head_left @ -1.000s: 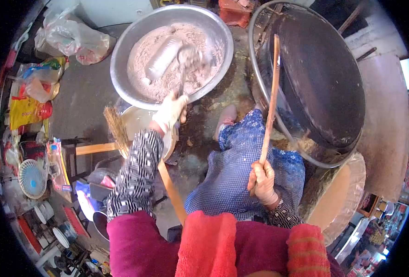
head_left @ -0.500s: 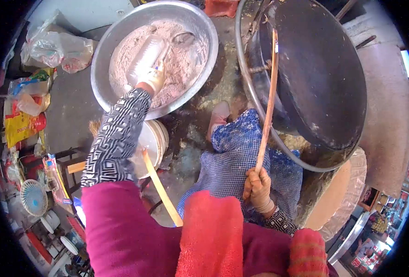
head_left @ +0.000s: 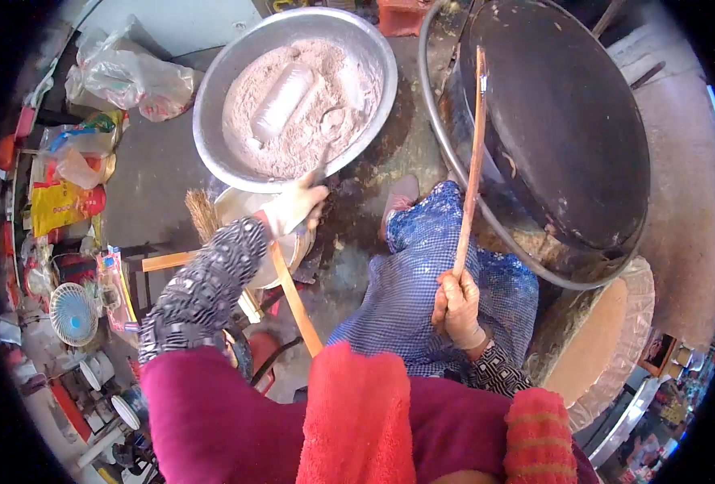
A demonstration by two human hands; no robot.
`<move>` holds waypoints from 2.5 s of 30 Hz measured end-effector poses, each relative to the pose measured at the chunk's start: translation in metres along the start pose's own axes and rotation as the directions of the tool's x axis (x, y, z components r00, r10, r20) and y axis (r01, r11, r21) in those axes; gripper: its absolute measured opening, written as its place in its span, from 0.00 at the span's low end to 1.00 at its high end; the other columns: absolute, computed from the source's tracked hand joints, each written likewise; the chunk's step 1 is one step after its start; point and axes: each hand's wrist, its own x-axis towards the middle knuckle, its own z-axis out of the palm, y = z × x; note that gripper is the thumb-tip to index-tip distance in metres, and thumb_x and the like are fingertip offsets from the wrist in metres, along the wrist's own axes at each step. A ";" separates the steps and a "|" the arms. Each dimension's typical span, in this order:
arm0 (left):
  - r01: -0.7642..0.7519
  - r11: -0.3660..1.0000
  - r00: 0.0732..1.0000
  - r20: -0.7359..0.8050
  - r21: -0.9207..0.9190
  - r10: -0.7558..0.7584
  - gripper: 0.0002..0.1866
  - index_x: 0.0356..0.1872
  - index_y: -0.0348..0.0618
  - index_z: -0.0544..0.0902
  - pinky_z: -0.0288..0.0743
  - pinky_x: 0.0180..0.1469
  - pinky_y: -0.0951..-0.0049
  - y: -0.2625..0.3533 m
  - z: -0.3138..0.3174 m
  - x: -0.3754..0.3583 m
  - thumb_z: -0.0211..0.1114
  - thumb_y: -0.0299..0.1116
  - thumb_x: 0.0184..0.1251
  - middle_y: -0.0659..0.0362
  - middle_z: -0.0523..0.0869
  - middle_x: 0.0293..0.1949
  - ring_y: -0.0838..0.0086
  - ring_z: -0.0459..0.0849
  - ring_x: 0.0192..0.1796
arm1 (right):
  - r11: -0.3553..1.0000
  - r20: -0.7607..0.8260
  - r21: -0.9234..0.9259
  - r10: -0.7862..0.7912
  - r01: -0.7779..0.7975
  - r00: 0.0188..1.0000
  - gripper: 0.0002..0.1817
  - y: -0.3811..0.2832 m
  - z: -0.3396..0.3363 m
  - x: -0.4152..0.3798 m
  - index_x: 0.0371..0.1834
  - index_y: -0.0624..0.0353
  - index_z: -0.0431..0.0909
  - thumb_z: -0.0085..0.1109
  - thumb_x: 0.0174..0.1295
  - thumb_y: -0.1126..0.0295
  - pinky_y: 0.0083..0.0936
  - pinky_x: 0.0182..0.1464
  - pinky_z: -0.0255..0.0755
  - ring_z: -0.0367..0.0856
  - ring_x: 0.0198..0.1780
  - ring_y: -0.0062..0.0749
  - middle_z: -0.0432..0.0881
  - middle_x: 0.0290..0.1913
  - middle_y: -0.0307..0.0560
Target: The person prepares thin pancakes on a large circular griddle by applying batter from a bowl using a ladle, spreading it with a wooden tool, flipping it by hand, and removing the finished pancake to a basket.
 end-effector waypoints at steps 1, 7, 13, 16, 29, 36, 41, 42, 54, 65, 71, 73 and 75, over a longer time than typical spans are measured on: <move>-0.025 0.996 0.997 0.073 -0.083 0.031 0.17 0.61 0.39 0.66 0.68 0.18 0.71 -0.009 0.004 0.026 0.53 0.30 0.75 0.63 0.72 0.20 0.76 0.71 0.17 | 1.000 0.003 0.000 -0.023 0.023 1.000 0.08 0.005 -0.001 0.001 0.41 0.60 0.71 0.48 0.75 0.67 0.20 0.11 0.64 0.65 0.10 0.19 0.69 0.17 0.35; 0.447 0.131 0.857 0.465 -0.885 0.220 0.12 0.55 0.52 0.67 0.64 0.21 0.83 0.006 0.079 0.074 0.55 0.27 0.76 0.61 0.72 0.31 0.81 0.69 0.25 | 0.999 0.036 -0.007 -0.036 0.036 0.999 0.07 0.005 -0.001 0.000 0.38 0.58 0.71 0.52 0.73 0.67 0.20 0.12 0.63 0.67 0.11 0.21 0.71 0.19 0.37; -0.029 0.382 0.962 0.078 -0.924 0.262 0.22 0.66 0.58 0.64 0.60 0.18 0.87 -0.028 0.103 0.024 0.58 0.32 0.77 0.63 0.71 0.31 0.84 0.67 0.24 | 0.986 0.141 0.164 -0.058 0.034 0.988 0.12 -0.005 -0.007 -0.008 0.50 0.62 0.75 0.52 0.75 0.64 0.19 0.17 0.68 0.71 0.15 0.21 0.75 0.22 0.38; -0.057 0.454 0.990 0.008 -0.889 0.141 0.17 0.64 0.57 0.67 0.57 0.19 0.88 -0.048 0.086 -0.024 0.56 0.36 0.79 0.65 0.69 0.30 0.86 0.63 0.23 | 0.954 0.092 0.251 -0.192 0.164 0.977 0.24 -0.009 -0.033 -0.012 0.61 0.62 0.76 0.49 0.76 0.53 0.16 0.21 0.70 0.74 0.20 0.19 0.78 0.28 0.35; -0.234 0.733 0.972 -0.176 -0.638 0.156 0.06 0.46 0.48 0.72 0.58 0.15 0.88 -0.029 0.038 -0.133 0.57 0.36 0.79 0.65 0.71 0.29 0.87 0.65 0.21 | 0.555 -0.361 -0.813 -0.719 0.178 0.594 0.12 -0.074 -0.266 0.030 0.44 0.59 0.73 0.60 0.69 0.62 0.39 0.39 0.77 0.85 0.34 0.44 0.85 0.32 0.53; -0.366 0.860 0.929 -0.085 -0.357 0.361 0.27 0.74 0.52 0.63 0.53 0.15 0.87 0.085 0.195 -0.171 0.58 0.36 0.78 0.65 0.71 0.29 0.89 0.63 0.20 | 0.490 -0.390 -0.871 -0.721 0.024 0.573 0.19 -0.077 -0.322 0.054 0.46 0.57 0.74 0.55 0.69 0.51 0.49 0.41 0.76 0.84 0.37 0.58 0.84 0.32 0.62; -0.585 0.811 0.807 0.083 -0.014 0.584 0.34 0.79 0.52 0.57 0.61 0.16 0.86 0.105 0.303 -0.140 0.60 0.30 0.75 0.65 0.74 0.28 0.87 0.67 0.18 | 0.649 -0.480 -0.735 -0.703 0.197 0.524 0.19 -0.069 -0.336 0.067 0.44 0.60 0.76 0.51 0.73 0.53 0.46 0.36 0.74 0.82 0.31 0.53 0.82 0.29 0.59; -0.636 0.768 0.769 0.142 0.072 0.624 0.34 0.78 0.49 0.58 0.67 0.19 0.81 0.107 0.316 -0.130 0.60 0.28 0.74 0.63 0.77 0.31 0.83 0.71 0.20 | 0.675 -0.512 -0.700 -0.703 0.234 0.494 0.17 -0.066 -0.335 0.070 0.43 0.58 0.75 0.52 0.73 0.53 0.40 0.30 0.72 0.80 0.25 0.46 0.80 0.24 0.54; -0.615 -0.046 0.525 0.453 0.787 0.721 0.32 0.74 0.71 0.68 0.80 0.40 0.53 0.093 0.358 -0.020 0.60 0.30 0.70 0.49 0.78 0.38 0.51 0.84 0.35 | 0.642 -0.577 -0.723 -0.765 0.257 0.288 0.14 -0.049 -0.294 0.069 0.36 0.58 0.74 0.58 0.70 0.58 0.50 0.38 0.72 0.78 0.35 0.62 0.79 0.29 0.61; -0.644 0.020 0.477 0.381 0.764 0.792 0.32 0.74 0.66 0.68 0.80 0.39 0.54 0.070 0.340 -0.043 0.61 0.29 0.70 0.49 0.79 0.36 0.52 0.84 0.35 | 0.684 -0.602 -0.697 -0.722 0.217 0.341 0.18 -0.043 -0.240 0.058 0.45 0.61 0.78 0.55 0.71 0.54 0.52 0.44 0.74 0.81 0.40 0.61 0.82 0.36 0.64; -0.871 0.268 0.383 0.228 0.412 0.895 0.27 0.72 0.44 0.71 0.74 0.63 0.68 0.078 0.324 -0.056 0.61 0.29 0.73 0.45 0.82 0.61 0.59 0.83 0.62 | 0.770 -0.562 -0.237 -0.606 0.593 0.563 0.12 -0.049 -0.223 0.042 0.44 0.57 0.73 0.55 0.74 0.59 0.34 0.25 0.72 0.77 0.20 0.28 0.80 0.23 0.44; -0.872 0.302 0.373 0.125 0.385 0.919 0.26 0.71 0.37 0.70 0.66 0.70 0.71 0.075 0.306 -0.070 0.60 0.31 0.75 0.48 0.78 0.67 0.67 0.75 0.69 | 0.731 -0.571 0.099 -0.514 0.675 0.640 0.06 -0.068 -0.231 0.015 0.43 0.51 0.73 0.54 0.75 0.62 0.23 0.16 0.63 0.73 0.19 0.18 0.77 0.21 0.35; -0.830 0.464 0.480 -0.026 0.309 0.877 0.28 0.75 0.41 0.66 0.62 0.73 0.68 0.062 0.276 -0.077 0.60 0.32 0.76 0.48 0.72 0.72 0.64 0.70 0.73 | 0.818 -0.519 0.165 -0.403 0.551 0.754 0.07 -0.080 -0.253 -0.017 0.42 0.49 0.73 0.55 0.75 0.61 0.17 0.16 0.61 0.69 0.16 0.14 0.72 0.19 0.31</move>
